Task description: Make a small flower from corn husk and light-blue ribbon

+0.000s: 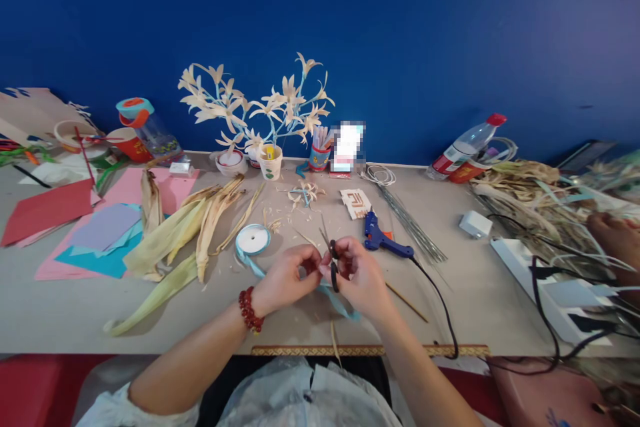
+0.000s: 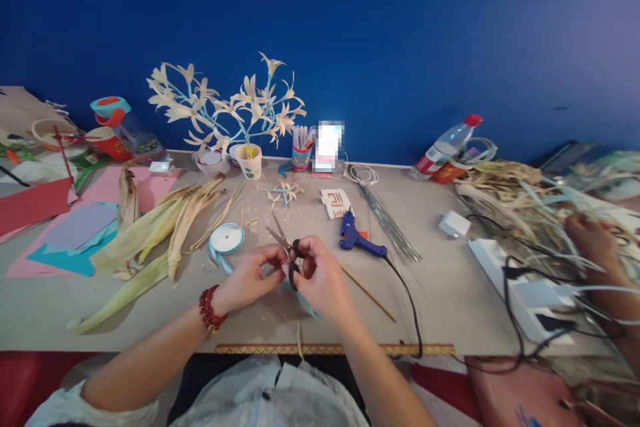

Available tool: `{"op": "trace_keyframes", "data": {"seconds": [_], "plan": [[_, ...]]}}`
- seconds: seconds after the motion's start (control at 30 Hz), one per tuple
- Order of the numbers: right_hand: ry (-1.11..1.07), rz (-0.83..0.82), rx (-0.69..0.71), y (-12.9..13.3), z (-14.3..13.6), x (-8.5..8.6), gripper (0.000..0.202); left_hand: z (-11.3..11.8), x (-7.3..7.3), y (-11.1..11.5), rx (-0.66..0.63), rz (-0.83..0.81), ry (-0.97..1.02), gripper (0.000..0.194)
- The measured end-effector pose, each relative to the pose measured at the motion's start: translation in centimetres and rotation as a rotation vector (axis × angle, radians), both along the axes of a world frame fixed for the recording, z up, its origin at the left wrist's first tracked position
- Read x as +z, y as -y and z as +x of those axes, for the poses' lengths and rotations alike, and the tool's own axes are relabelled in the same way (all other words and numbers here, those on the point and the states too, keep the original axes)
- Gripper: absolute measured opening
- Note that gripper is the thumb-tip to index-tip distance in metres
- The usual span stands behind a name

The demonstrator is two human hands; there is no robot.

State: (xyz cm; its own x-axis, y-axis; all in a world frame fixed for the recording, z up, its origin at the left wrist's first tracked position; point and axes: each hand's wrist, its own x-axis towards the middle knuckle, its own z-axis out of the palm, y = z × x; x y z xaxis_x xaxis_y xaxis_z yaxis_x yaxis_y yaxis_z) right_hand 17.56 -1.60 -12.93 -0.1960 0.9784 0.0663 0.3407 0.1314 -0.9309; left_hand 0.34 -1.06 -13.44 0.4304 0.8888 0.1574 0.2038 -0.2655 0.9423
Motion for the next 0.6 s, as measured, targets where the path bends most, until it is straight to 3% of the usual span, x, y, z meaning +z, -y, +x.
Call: {"op": "trace_keyframes", "data": {"seconds": [0.13,0.4,0.6], "plan": [[-0.002,0.011,-0.024,0.0,0.0,0.0,0.028,-0.1,-0.1,-0.1,-0.015,0.019,0.044,0.005],[-0.470,-0.181,-0.071,0.5,-0.1,0.3,0.028,-0.2,-0.2,-0.3,-0.001,-0.302,0.397,0.014],[-0.574,-0.175,-0.132,1.0,-1.1,0.5,0.038,0.2,-0.4,0.1,0.037,-0.367,0.493,0.018]]}}
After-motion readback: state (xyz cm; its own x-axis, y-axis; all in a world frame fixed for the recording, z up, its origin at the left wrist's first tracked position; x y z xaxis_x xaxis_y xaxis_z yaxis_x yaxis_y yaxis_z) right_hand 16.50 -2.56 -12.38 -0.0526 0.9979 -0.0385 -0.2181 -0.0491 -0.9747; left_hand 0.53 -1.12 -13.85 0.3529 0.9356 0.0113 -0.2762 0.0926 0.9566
